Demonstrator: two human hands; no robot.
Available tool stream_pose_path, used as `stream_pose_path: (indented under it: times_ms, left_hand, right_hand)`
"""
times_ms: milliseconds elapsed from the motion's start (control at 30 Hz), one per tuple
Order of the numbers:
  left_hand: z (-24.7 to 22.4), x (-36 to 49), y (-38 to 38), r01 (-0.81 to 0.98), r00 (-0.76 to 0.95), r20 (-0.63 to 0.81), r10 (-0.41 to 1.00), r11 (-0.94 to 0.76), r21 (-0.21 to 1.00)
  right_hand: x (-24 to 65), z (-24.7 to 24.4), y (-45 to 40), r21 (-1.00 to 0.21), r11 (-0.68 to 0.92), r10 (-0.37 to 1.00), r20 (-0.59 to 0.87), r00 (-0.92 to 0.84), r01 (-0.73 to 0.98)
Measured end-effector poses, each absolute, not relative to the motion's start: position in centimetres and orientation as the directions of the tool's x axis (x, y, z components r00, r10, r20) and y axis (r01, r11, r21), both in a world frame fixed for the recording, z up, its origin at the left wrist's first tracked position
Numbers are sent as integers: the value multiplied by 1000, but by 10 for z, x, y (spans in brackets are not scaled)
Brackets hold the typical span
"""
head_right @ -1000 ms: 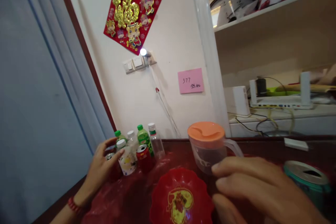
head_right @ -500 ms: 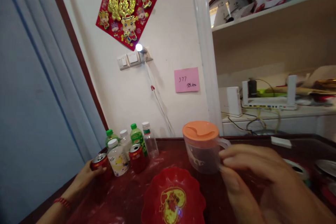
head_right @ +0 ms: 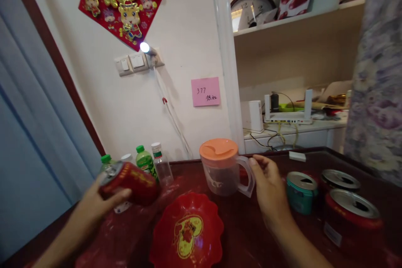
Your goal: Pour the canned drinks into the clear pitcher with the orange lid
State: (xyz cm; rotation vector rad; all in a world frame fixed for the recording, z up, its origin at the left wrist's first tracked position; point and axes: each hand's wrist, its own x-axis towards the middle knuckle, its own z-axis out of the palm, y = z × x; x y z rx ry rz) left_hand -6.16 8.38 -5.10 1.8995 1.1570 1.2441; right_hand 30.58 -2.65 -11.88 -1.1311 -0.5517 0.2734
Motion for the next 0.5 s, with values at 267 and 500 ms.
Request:
stream_pose_path:
  times_ms: [267, 500]
  left_hand:
    - [-130, 31, 59, 108, 631, 229, 741, -377, 920]
    - [-140, 30, 54, 88, 638, 219, 738, -352, 932]
  right_hand:
    - [291, -150, -13, -862, 478, 633, 204, 747, -169]
    - [284, -152, -11, -788, 574, 591, 211, 779, -223]
